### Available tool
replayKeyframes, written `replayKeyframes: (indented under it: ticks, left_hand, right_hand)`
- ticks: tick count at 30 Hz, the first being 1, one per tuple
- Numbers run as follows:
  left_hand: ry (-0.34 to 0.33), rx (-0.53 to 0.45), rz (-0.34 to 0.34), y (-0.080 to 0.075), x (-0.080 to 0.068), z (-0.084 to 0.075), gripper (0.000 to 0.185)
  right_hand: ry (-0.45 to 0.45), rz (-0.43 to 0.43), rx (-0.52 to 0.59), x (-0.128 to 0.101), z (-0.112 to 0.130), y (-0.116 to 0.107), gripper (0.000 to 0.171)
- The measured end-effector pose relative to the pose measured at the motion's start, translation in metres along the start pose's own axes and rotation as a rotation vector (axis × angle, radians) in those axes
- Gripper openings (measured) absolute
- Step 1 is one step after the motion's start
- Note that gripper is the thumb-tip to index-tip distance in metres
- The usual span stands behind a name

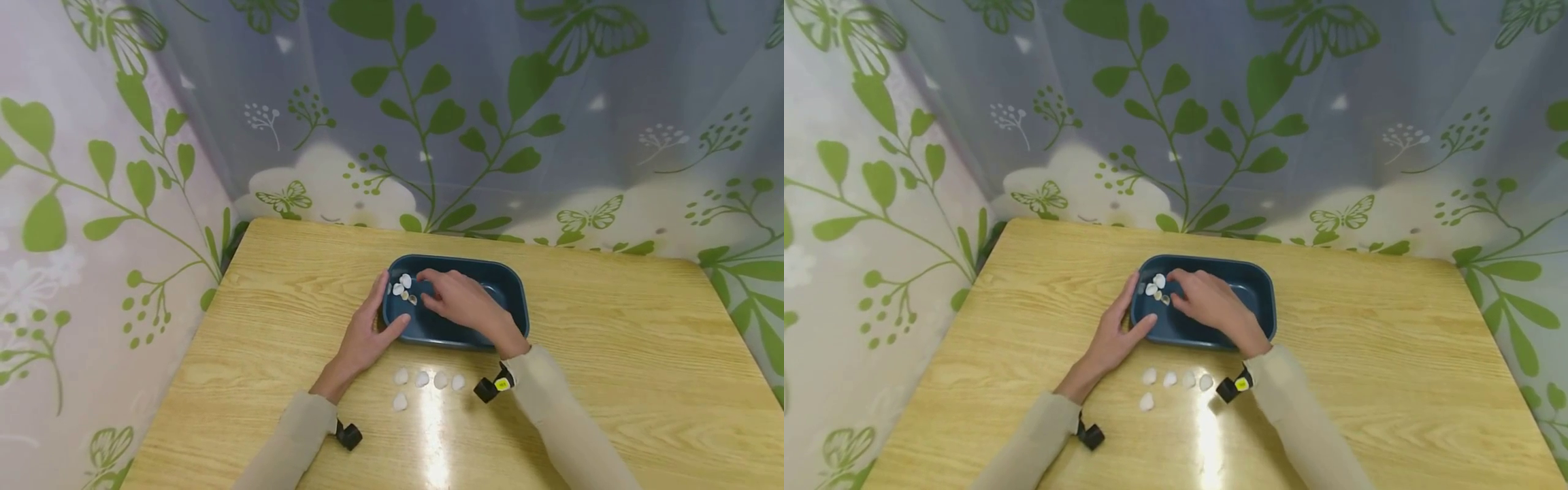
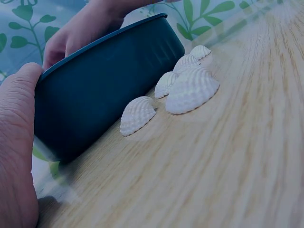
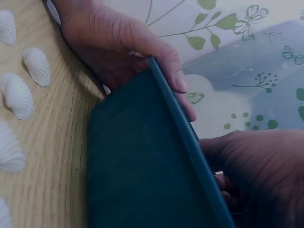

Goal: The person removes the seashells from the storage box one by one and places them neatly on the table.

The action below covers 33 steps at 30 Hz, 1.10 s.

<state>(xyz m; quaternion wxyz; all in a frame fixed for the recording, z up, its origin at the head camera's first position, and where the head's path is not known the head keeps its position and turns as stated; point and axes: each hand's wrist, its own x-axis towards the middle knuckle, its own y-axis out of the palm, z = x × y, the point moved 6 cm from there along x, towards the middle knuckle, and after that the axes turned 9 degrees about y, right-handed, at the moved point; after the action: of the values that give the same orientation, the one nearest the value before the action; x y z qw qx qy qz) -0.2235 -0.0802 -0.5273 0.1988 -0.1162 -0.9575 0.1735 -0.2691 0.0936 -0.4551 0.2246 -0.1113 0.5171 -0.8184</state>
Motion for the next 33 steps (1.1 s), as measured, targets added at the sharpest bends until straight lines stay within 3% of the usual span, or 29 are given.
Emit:
replayKeyframes:
  ticks: [9,20,33]
  left_hand:
    - [0.013,-0.002,-0.001,0.001,0.0,0.0,0.085]
    - [0.026,0.007,-0.002,0.001,0.0,0.004,0.084]
    - [0.019,0.019,0.003,0.0,0.0,0.003,0.085]
  right_hand:
    - [0.02,0.067,-0.063,0.022,-0.002,0.016,0.043]
    - [0.045,0.152,-0.115,0.028,0.002,0.025,0.043]
    - [0.027,0.113,-0.15,0.024,0.001,0.023,0.026]
